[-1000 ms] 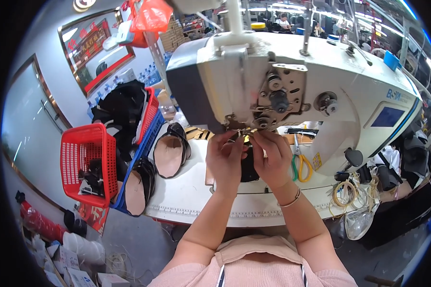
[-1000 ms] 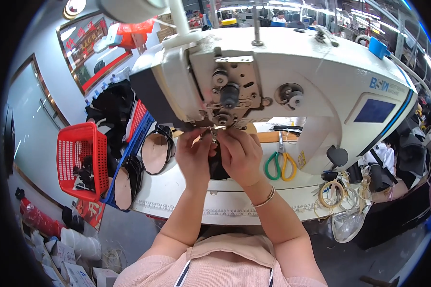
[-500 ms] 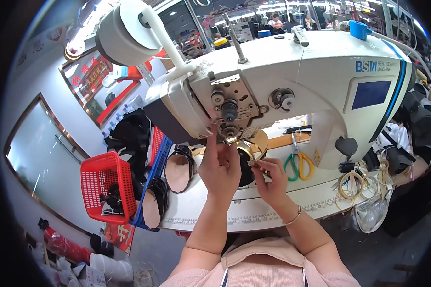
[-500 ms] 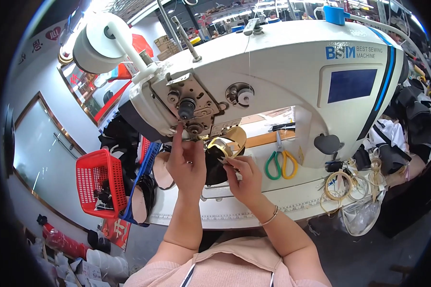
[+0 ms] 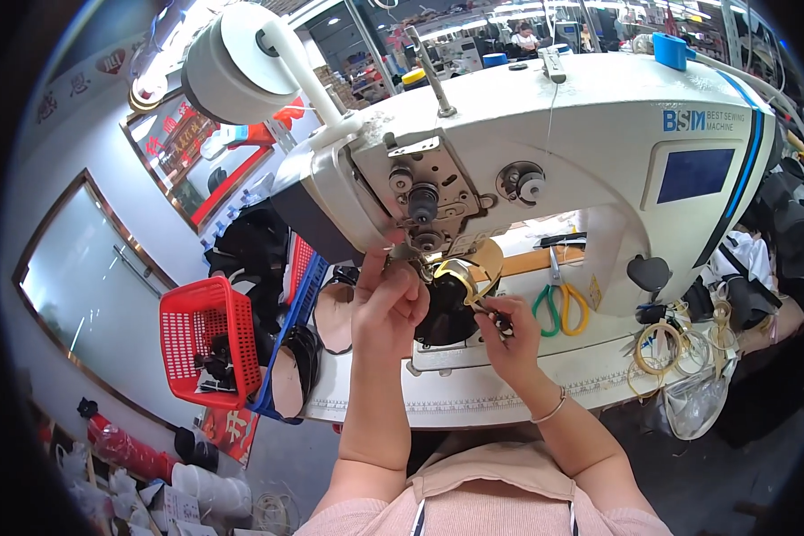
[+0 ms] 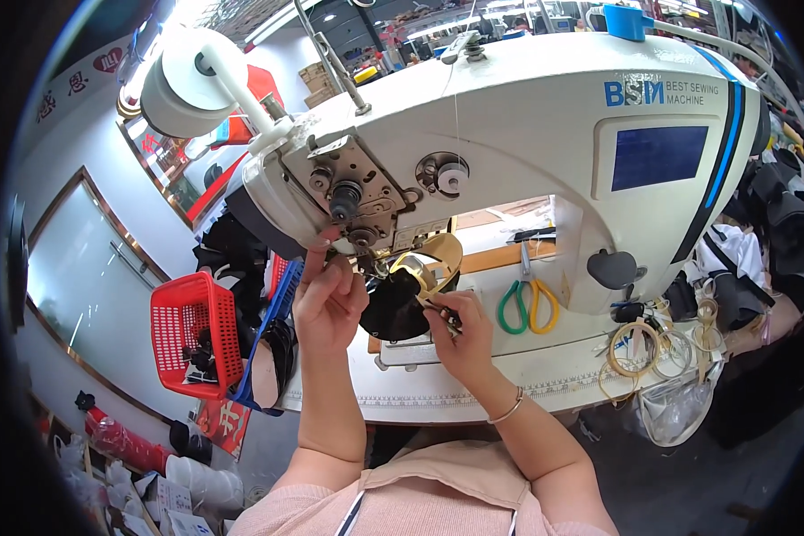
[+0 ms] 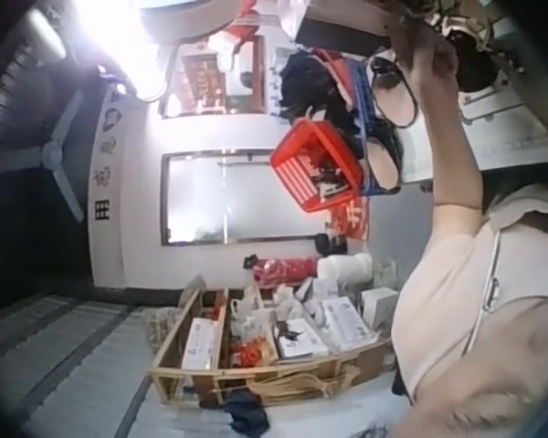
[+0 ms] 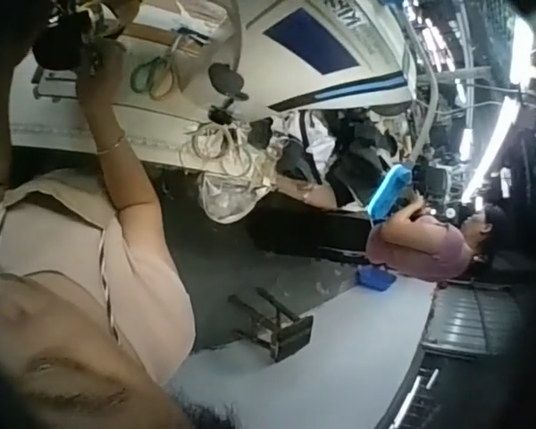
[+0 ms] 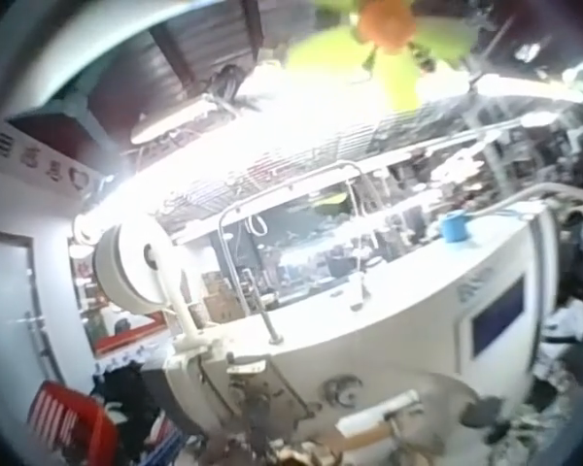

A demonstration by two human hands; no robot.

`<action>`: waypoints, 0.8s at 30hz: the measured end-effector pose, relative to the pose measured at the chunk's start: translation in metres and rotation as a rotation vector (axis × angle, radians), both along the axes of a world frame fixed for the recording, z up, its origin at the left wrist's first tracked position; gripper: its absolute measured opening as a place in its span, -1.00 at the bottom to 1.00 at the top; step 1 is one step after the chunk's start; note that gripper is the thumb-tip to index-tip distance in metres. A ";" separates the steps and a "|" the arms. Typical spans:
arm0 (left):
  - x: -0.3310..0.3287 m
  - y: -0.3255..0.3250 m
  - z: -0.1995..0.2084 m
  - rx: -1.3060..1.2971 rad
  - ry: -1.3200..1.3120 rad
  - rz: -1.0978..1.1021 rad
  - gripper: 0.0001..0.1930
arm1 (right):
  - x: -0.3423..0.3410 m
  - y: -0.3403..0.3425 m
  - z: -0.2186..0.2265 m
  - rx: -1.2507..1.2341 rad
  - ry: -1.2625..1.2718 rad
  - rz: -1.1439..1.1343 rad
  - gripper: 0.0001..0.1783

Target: Stitching the upper components of a shoe using an industrial sewing machine.

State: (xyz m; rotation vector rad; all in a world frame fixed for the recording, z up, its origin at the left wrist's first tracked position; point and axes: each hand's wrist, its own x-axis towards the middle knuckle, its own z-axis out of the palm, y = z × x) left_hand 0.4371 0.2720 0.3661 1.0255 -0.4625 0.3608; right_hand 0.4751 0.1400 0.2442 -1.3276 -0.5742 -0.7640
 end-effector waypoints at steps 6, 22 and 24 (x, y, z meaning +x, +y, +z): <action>-0.003 0.013 -0.001 -0.024 -0.057 -0.133 -0.58 | 0.004 0.017 0.050 0.003 -0.024 0.088 -0.65; -0.016 0.035 -0.028 0.242 0.094 0.485 -0.79 | 0.022 0.086 0.083 0.334 -0.125 -0.169 -0.80; -0.018 0.040 -0.032 0.205 0.124 0.477 -0.78 | 0.023 0.087 0.081 0.336 -0.150 -0.137 -0.81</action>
